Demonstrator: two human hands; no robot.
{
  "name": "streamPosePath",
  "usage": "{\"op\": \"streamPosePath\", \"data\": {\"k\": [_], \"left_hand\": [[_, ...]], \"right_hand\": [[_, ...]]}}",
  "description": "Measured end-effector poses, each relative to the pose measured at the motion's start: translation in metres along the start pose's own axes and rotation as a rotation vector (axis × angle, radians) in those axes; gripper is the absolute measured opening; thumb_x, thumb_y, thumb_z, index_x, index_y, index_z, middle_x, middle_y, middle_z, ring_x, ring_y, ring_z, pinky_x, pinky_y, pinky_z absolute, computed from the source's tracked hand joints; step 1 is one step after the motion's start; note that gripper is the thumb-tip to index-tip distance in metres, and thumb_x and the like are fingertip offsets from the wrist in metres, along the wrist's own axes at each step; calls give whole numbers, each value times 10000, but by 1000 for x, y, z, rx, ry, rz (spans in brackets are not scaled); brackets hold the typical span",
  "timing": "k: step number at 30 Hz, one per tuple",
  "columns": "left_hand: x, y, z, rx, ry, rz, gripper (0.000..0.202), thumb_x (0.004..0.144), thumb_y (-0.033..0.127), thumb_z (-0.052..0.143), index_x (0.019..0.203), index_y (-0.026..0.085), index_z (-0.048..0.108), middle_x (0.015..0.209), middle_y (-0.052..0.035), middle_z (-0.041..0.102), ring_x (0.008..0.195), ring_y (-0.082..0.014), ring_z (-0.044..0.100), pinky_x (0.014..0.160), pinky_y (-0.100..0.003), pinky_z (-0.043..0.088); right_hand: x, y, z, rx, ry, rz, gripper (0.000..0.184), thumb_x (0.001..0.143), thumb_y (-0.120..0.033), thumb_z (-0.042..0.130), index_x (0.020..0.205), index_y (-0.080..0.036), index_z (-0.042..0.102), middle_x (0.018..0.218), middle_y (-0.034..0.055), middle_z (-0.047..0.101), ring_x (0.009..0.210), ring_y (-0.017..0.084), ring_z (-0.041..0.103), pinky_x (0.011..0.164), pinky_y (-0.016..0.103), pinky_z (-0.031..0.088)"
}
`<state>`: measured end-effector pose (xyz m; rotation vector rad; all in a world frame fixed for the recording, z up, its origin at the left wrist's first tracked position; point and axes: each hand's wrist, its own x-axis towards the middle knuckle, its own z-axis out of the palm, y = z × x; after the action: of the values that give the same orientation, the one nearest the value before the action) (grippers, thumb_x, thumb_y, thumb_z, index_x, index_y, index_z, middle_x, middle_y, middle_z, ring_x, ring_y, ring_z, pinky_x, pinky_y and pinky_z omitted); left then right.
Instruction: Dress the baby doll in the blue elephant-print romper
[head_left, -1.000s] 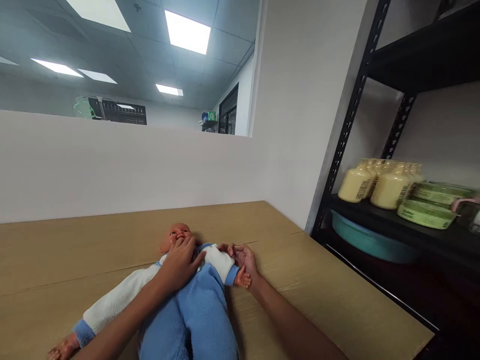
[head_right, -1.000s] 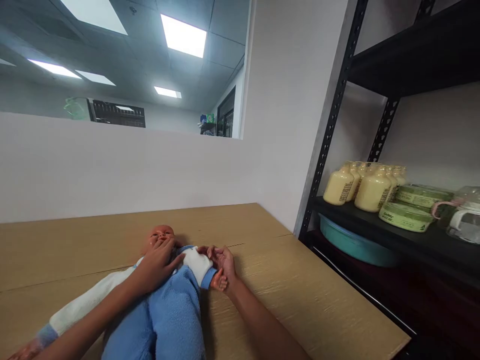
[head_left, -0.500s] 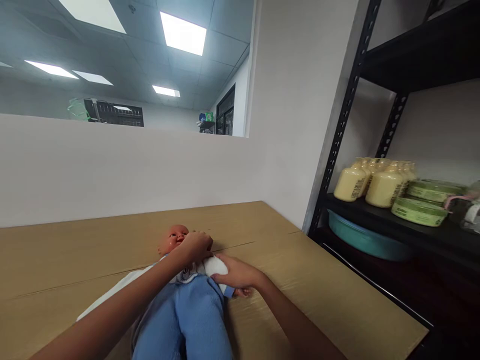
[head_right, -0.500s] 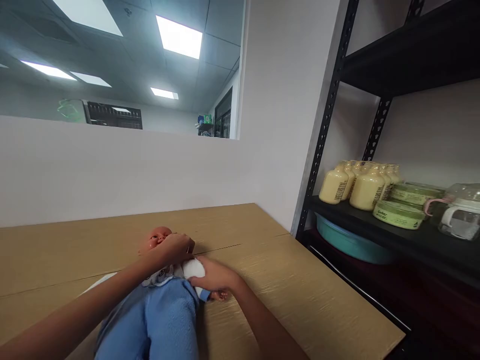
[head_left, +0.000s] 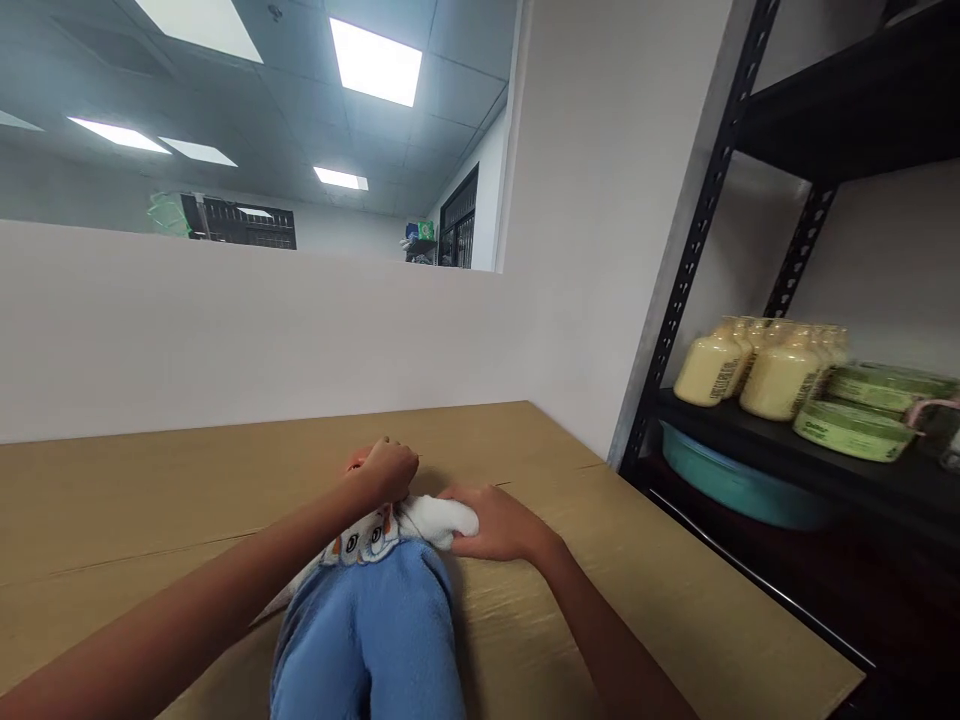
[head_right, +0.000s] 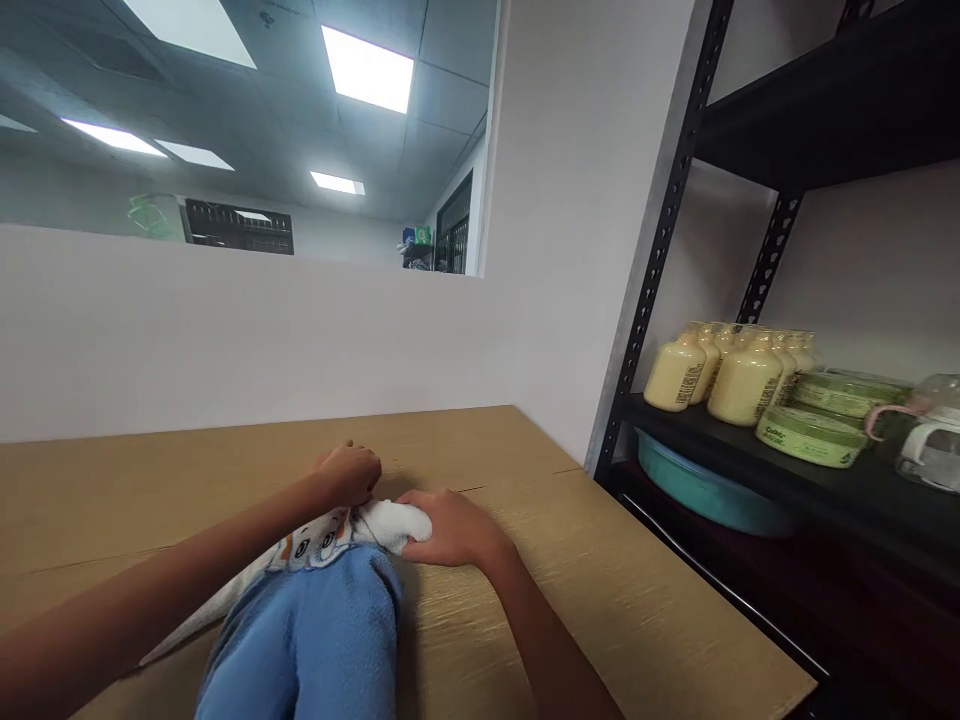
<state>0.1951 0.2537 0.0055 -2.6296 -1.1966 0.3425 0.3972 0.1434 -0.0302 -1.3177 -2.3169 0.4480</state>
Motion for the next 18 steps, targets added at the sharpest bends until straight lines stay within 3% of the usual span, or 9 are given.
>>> {"op": "streamPosePath", "data": {"k": [4,7,11,14,18], "left_hand": [[22,-11,-7,-133,-191,210,157,981,290,760,1063,156,756,1120,-68,775,1151,-280,709,1100,-563,522],[45,-15,-6,-239,-386,306,160,987,282,760,1076,149,746,1055,-37,773,966,-228,747,904,-428,632],[72,-8,7,-266,-545,290,169,976,285,782,947,128,725,853,-1,734,709,-155,704,676,-307,626],[82,0,19,-295,-481,271,196,999,312,756,924,135,715,827,6,720,663,-136,680,633,-279,610],[80,-1,28,-344,-227,232,208,1021,362,721,1028,154,716,931,-30,736,731,-151,695,672,-299,620]], "right_hand": [[2,0,8,-126,58,-21,542,787,-320,765,1321,-299,674,1178,28,813,992,274,755,756,310,477],[2,-2,10,-172,99,-86,569,781,-290,752,1340,-306,648,1228,18,797,1049,283,754,794,324,488],[0,-8,7,-171,101,-179,525,806,-286,733,1324,-293,647,1246,26,786,1090,273,742,858,334,495],[0,-12,5,-157,85,-198,511,821,-306,732,1325,-285,647,1275,38,777,1117,276,733,884,339,497],[1,-15,6,-226,76,-166,569,789,-300,747,1348,-264,644,1247,60,783,1092,310,734,858,353,495]]}}
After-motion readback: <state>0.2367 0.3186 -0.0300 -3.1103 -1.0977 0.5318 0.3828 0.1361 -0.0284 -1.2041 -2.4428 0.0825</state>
